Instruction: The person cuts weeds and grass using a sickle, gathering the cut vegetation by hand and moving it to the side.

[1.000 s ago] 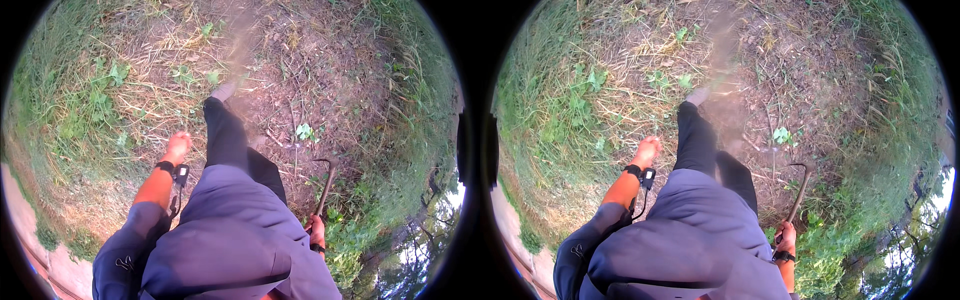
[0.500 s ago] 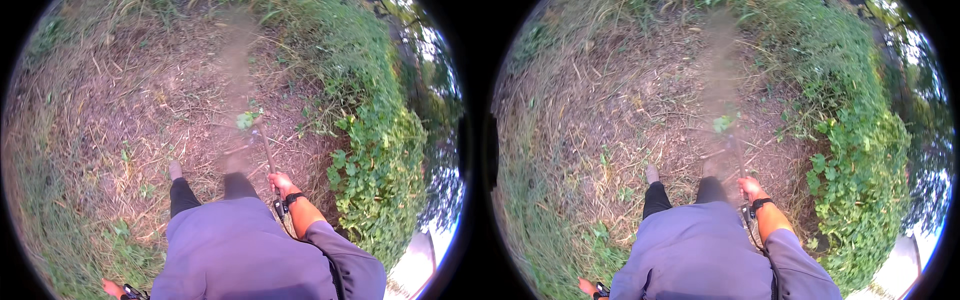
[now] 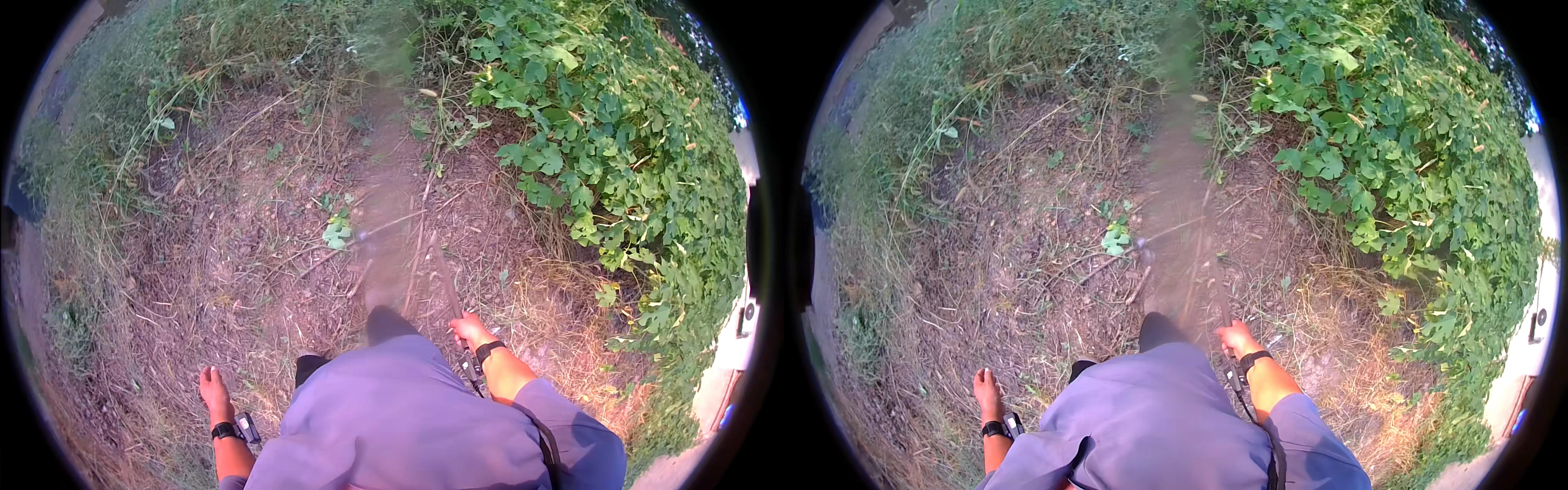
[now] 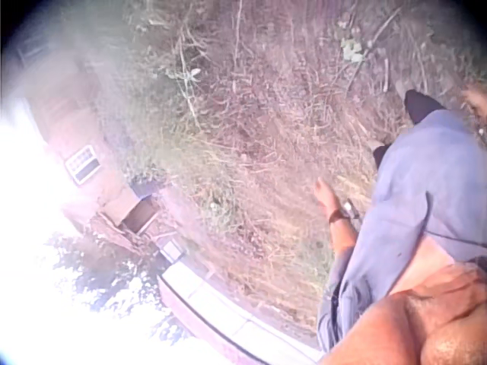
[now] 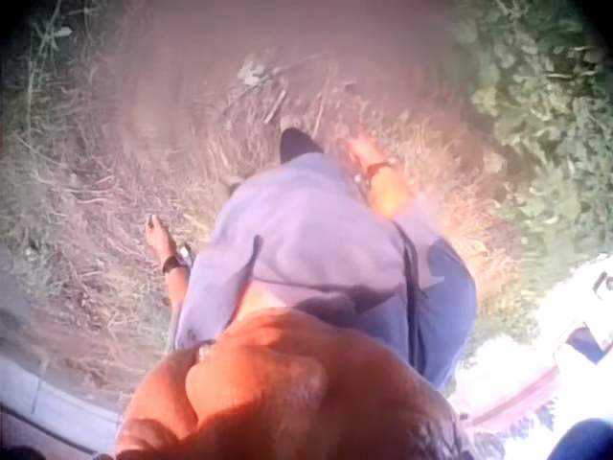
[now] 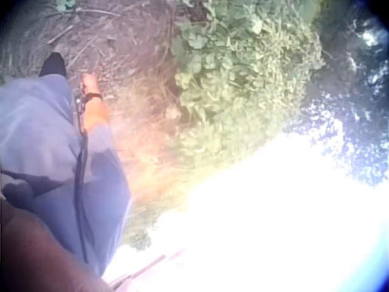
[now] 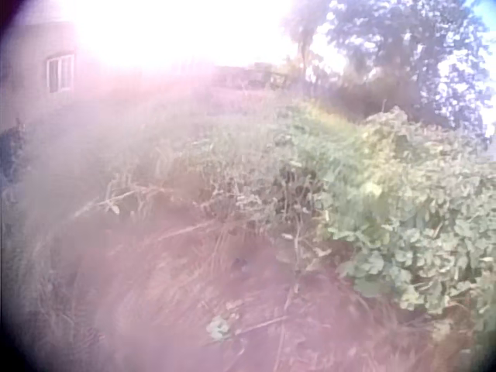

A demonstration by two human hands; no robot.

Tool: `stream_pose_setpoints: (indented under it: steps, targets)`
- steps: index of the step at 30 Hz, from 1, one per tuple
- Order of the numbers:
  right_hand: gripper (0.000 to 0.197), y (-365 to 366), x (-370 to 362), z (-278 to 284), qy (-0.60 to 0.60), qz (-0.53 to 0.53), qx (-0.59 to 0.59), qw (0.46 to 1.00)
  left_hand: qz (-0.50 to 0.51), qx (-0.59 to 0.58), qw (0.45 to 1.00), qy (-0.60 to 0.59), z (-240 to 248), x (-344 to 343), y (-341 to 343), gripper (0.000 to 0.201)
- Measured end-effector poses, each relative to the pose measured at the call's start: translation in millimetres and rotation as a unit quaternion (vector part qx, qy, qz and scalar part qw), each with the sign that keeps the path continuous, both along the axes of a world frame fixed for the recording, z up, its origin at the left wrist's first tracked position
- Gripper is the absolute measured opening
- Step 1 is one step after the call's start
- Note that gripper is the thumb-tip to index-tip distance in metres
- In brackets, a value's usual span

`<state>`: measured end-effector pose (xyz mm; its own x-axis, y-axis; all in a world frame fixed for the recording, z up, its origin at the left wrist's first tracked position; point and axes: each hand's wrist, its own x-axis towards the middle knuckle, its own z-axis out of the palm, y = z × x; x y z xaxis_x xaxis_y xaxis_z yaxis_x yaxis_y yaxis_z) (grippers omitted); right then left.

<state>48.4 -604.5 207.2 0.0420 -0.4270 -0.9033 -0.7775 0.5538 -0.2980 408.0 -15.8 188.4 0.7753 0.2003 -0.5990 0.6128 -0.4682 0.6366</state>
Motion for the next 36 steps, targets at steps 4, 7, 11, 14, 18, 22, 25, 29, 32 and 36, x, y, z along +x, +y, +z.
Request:
stream_pose_setpoints:
  steps: [4, 7, 11, 14, 18, 22, 25, 29, 32, 36]
  targets:
    - [0.012, -47, -25, 7, 0.002, -0.043, -0.001, 0.999, -0.114, 0.052, 0.990, -0.057, 3, 39, -107, 0.046]
    - [0.013, -79, -23, 10, -0.009, -0.070, -0.014, 0.997, -0.137, -0.008, 0.990, -0.036, 10, 73, -178, 0.043]
    - [0.014, -120, 16, 22, -0.077, -0.117, -0.047, 0.989, -0.206, 0.019, 0.977, -0.043, 28, 124, -275, 0.044]
    - [0.013, -154, 48, 15, -0.102, -0.139, -0.064, 0.983, -0.231, -0.025, 0.971, -0.049, 18, 174, -336, 0.041]
    - [0.011, -209, 117, 33, -0.134, -0.185, -0.065, 0.971, -0.269, -0.029, 0.963, -0.003, 12, 235, -458, 0.041]
    - [0.010, -284, 192, 21, -0.179, -0.211, -0.111, 0.955, -0.381, -0.001, 0.925, -0.002, -31, 309, -564, 0.044]
    - [0.010, -337, 258, 21, -0.155, -0.228, -0.105, 0.955, -0.464, -0.001, 0.885, 0.036, -36, 351, -635, 0.041]
    - [0.007, -421, 331, 32, -0.187, -0.282, -0.079, 0.938, -0.522, -0.053, 0.843, 0.113, 50, 367, -766, 0.035]
    - [0.009, -482, 372, 14, -0.181, -0.296, -0.089, 0.934, -0.563, -0.086, 0.804, 0.172, 85, 381, -831, 0.036]
    - [0.014, -571, 417, -33, -0.170, -0.305, -0.091, 0.933, -0.615, -0.106, 0.757, 0.193, 98, 392, -907, 0.035]
